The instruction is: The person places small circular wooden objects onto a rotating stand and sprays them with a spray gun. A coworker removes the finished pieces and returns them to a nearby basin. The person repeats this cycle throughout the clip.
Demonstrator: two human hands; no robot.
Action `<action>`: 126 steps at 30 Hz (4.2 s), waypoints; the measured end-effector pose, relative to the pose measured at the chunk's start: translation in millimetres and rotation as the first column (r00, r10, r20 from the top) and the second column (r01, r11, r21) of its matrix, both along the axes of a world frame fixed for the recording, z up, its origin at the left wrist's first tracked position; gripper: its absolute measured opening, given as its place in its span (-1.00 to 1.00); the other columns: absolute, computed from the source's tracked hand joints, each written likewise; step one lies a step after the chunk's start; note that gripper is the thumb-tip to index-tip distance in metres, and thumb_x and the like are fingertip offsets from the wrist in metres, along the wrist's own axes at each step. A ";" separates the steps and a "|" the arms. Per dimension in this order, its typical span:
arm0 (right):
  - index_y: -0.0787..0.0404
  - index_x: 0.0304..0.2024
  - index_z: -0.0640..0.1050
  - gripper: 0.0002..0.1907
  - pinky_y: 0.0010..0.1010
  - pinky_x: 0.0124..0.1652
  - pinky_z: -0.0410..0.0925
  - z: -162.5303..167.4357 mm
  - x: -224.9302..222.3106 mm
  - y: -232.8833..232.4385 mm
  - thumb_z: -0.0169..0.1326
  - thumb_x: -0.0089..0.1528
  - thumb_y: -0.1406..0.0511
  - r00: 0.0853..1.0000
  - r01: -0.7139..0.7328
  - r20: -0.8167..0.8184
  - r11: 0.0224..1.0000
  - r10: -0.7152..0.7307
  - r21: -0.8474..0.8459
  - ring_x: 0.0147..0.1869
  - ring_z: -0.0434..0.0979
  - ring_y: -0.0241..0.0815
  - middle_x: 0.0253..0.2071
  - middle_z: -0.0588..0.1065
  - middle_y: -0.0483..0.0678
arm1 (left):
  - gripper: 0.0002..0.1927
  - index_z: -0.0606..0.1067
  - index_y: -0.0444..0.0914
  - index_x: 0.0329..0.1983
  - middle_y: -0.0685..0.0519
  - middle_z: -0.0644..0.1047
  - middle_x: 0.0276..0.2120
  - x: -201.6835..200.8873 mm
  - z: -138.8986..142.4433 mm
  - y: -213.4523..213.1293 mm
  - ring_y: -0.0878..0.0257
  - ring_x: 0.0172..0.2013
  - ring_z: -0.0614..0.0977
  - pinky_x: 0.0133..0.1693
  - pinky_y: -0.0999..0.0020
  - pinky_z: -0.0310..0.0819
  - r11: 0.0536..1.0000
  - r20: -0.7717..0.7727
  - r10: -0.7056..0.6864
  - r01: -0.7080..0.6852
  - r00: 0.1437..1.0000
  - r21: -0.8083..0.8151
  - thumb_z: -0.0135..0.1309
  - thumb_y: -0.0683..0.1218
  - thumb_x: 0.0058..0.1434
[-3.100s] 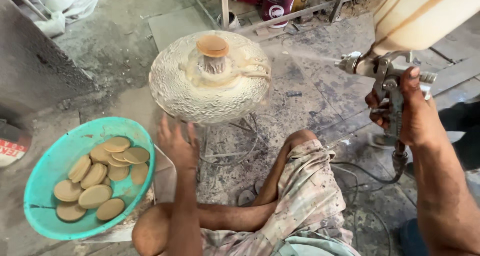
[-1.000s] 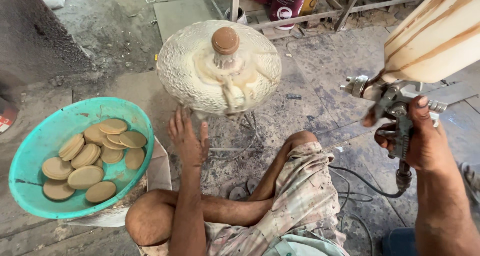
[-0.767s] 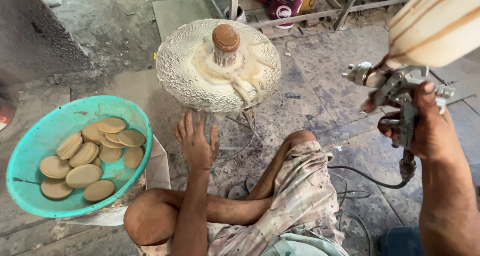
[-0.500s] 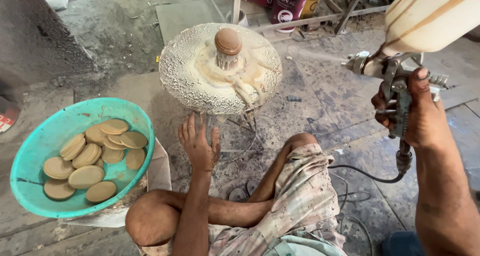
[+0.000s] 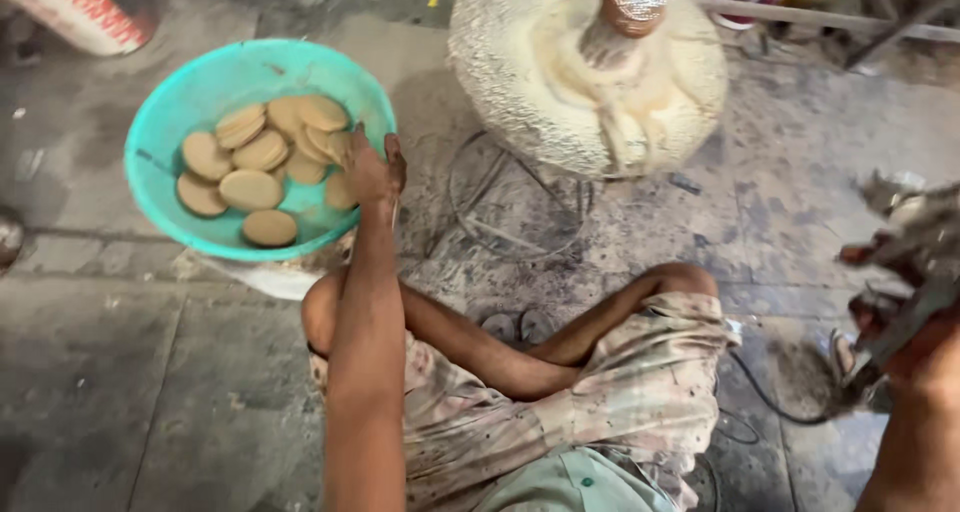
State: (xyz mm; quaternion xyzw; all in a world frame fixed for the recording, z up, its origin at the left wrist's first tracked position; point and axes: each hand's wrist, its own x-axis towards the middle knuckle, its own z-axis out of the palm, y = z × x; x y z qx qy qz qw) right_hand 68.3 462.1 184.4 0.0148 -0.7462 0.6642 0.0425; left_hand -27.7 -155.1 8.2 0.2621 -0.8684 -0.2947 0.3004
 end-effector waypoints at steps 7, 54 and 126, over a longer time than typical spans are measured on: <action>0.20 0.05 0.35 -0.38 -0.35 -0.34 0.32 -172.6 14.8 47.0 -0.11 0.56 -0.22 0.976 0.210 0.080 0.969 -0.201 -0.127 -0.29 0.37 -0.29 -0.16 0.41 -0.14 | -0.35 0.48 -0.18 0.15 -0.14 0.57 0.09 -14.9 -21.2 -57.7 -0.15 0.10 0.57 0.08 -0.06 0.51 0.961 0.519 0.170 -0.258 0.838 0.102 0.16 0.29 0.12; 0.35 -0.16 0.51 -0.32 -0.30 -0.17 0.32 -226.6 69.3 -16.7 -0.09 0.40 -0.18 0.946 0.251 0.121 0.917 -0.300 0.311 -0.22 0.36 -0.22 -0.35 0.46 -0.03 | -0.64 0.45 -0.35 -0.03 -0.16 0.47 0.07 -11.9 58.6 43.7 0.14 -0.05 0.57 -0.02 0.30 0.56 0.859 -0.626 0.055 0.283 0.778 0.426 0.29 -0.24 0.13; 0.19 -0.24 0.42 -0.21 -0.34 -0.42 0.21 65.7 42.6 25.0 0.01 0.32 -0.40 0.981 0.178 -0.050 0.968 -0.190 -0.177 -0.30 0.38 -0.12 -0.41 0.39 -0.02 | -0.30 0.34 -0.14 0.44 -0.10 0.15 0.55 8.2 50.0 140.1 -0.06 0.56 0.08 0.51 -0.16 -0.19 0.904 -0.188 -0.426 0.408 0.885 -0.130 -0.28 0.35 0.43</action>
